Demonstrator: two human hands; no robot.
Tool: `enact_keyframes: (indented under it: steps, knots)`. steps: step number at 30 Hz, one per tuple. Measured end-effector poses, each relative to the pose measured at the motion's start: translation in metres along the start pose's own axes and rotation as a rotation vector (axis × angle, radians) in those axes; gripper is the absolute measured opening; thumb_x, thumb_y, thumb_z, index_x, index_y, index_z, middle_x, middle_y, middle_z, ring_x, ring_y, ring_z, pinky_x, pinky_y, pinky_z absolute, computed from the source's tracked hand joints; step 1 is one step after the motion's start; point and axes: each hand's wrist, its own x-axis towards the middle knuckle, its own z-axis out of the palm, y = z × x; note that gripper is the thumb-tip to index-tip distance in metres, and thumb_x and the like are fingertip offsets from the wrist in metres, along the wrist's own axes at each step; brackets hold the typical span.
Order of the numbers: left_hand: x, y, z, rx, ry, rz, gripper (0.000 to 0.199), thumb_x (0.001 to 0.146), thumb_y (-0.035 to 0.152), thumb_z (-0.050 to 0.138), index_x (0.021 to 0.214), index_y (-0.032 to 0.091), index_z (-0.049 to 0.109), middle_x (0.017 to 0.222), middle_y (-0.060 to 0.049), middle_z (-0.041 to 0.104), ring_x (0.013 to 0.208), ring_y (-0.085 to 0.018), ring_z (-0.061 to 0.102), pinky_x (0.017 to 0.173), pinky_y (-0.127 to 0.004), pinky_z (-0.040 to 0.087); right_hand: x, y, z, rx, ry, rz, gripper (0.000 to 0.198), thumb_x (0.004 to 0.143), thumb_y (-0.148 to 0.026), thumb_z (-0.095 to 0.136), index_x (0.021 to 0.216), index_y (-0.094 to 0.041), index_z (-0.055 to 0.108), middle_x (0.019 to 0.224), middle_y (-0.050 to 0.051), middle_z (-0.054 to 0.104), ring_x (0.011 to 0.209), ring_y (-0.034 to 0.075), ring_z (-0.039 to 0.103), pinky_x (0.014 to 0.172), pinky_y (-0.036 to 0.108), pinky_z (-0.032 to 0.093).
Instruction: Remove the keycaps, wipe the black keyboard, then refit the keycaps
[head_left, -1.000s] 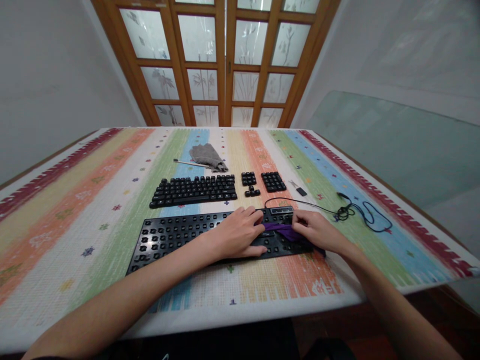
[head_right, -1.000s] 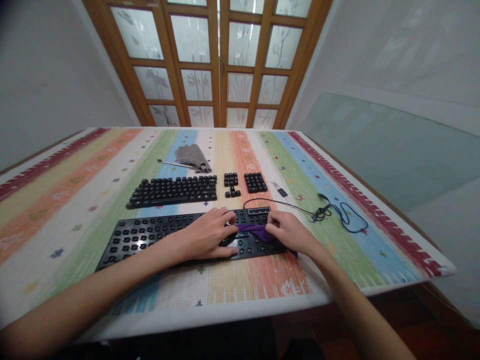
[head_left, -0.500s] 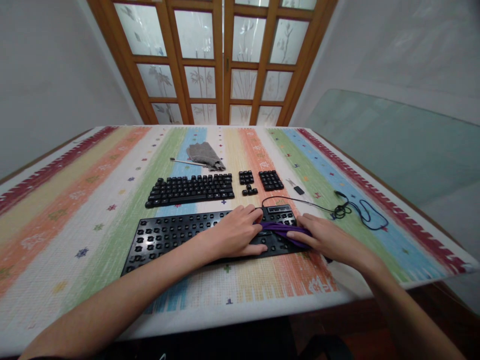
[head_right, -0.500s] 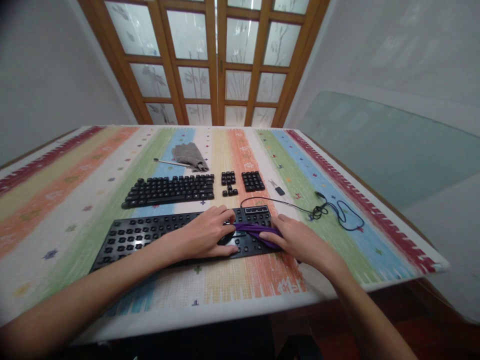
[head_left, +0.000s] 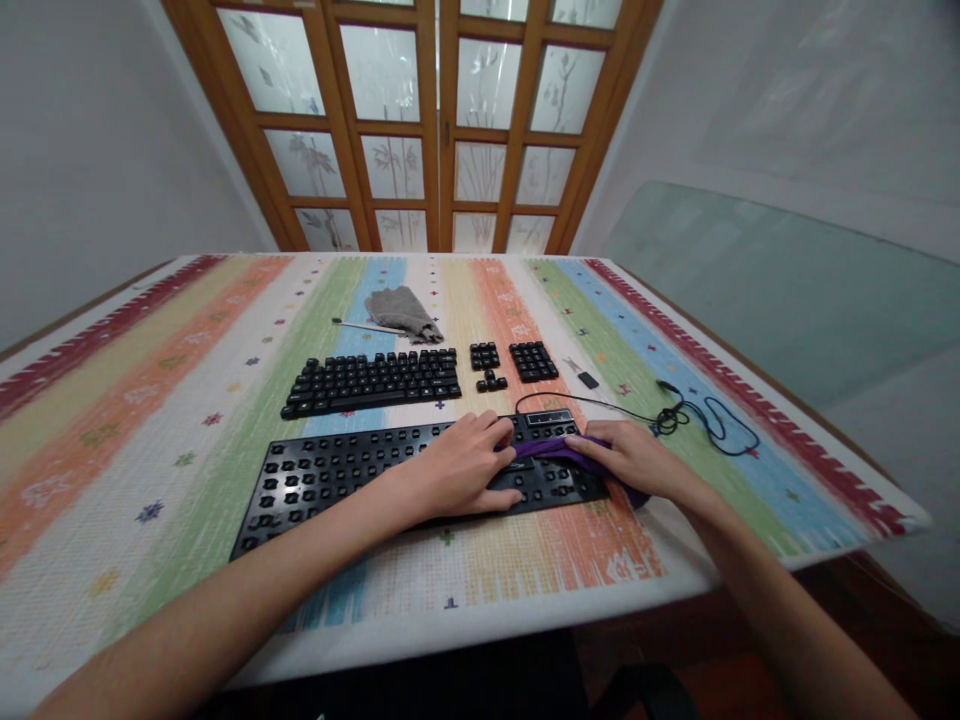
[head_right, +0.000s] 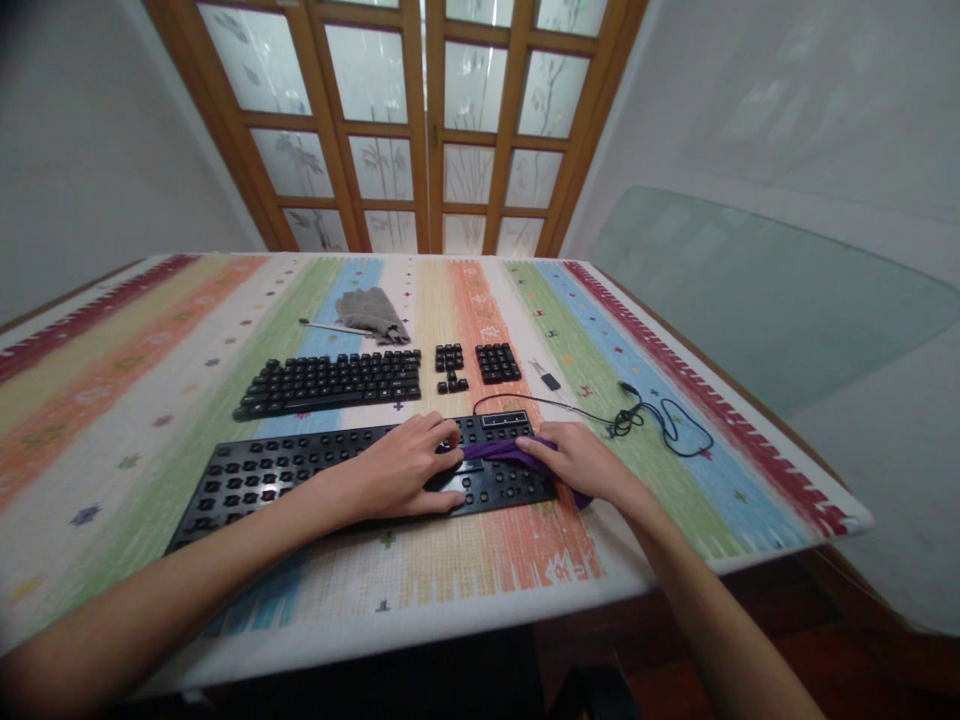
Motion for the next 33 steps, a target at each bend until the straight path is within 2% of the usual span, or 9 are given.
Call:
enact_keyframes:
  steps: [6,12,18,25,28,33]
  knots:
    - [0.002,0.0,0.006,0.011,0.017,0.008,0.043,0.088,0.053,0.061,0.105,0.015,0.068,0.106,-0.012,0.059,0.094,-0.026,0.052,0.086,-0.039,0.045,0.001,0.002,-0.005,0.073,-0.039,0.0,0.056,0.096,-0.062,0.032,0.065,-0.021,0.054,0.067,0.004,0.062,0.065,0.019,0.057,0.066,0.031,0.041]
    - [0.013,0.001,0.007,0.021,-0.004,0.023,0.044,0.088,0.054,0.061,0.102,0.014,0.069,0.104,-0.012,0.059,0.095,-0.026,0.053,0.087,-0.039,0.044,-0.004,0.003,-0.009,0.117,-0.029,0.025,0.049,0.095,-0.056,0.036,0.063,-0.021,0.049,0.064,0.003,0.058,0.063,0.018,0.054,0.063,0.031,0.04]
    - [0.01,-0.001,0.008,0.01,-0.012,0.01,0.045,0.088,0.054,0.061,0.113,0.017,0.067,0.106,-0.011,0.059,0.096,-0.026,0.053,0.087,-0.038,0.045,-0.003,0.002,-0.011,0.085,-0.022,0.033,0.047,0.094,-0.053,0.034,0.063,-0.021,0.048,0.062,0.003,0.057,0.061,0.017,0.052,0.063,0.03,0.041]
    - [0.022,0.005,0.016,0.021,0.0,0.026,0.048,0.088,0.054,0.059,0.116,0.016,0.066,0.105,-0.012,0.059,0.095,-0.027,0.054,0.085,-0.039,0.045,-0.006,0.01,-0.013,0.19,-0.01,0.135,0.048,0.089,-0.058,0.037,0.058,-0.021,0.044,0.056,0.0,0.048,0.051,0.013,0.042,0.051,0.026,0.035]
    - [0.029,0.007,0.019,0.016,0.014,0.039,0.052,0.089,0.059,0.056,0.116,0.015,0.066,0.107,-0.013,0.058,0.099,-0.028,0.054,0.086,-0.039,0.044,-0.01,0.014,-0.012,0.234,0.014,0.173,0.048,0.087,-0.059,0.039,0.059,-0.02,0.048,0.055,-0.001,0.047,0.049,0.012,0.04,0.047,0.025,0.033]
    - [0.034,0.008,0.021,-0.006,0.027,0.05,0.055,0.091,0.062,0.051,0.116,0.016,0.066,0.107,-0.013,0.058,0.099,-0.028,0.054,0.087,-0.04,0.044,-0.011,0.016,-0.01,0.113,0.156,0.169,0.045,0.086,-0.051,0.04,0.058,-0.019,0.054,0.054,0.001,0.053,0.051,0.014,0.046,0.05,0.027,0.033]
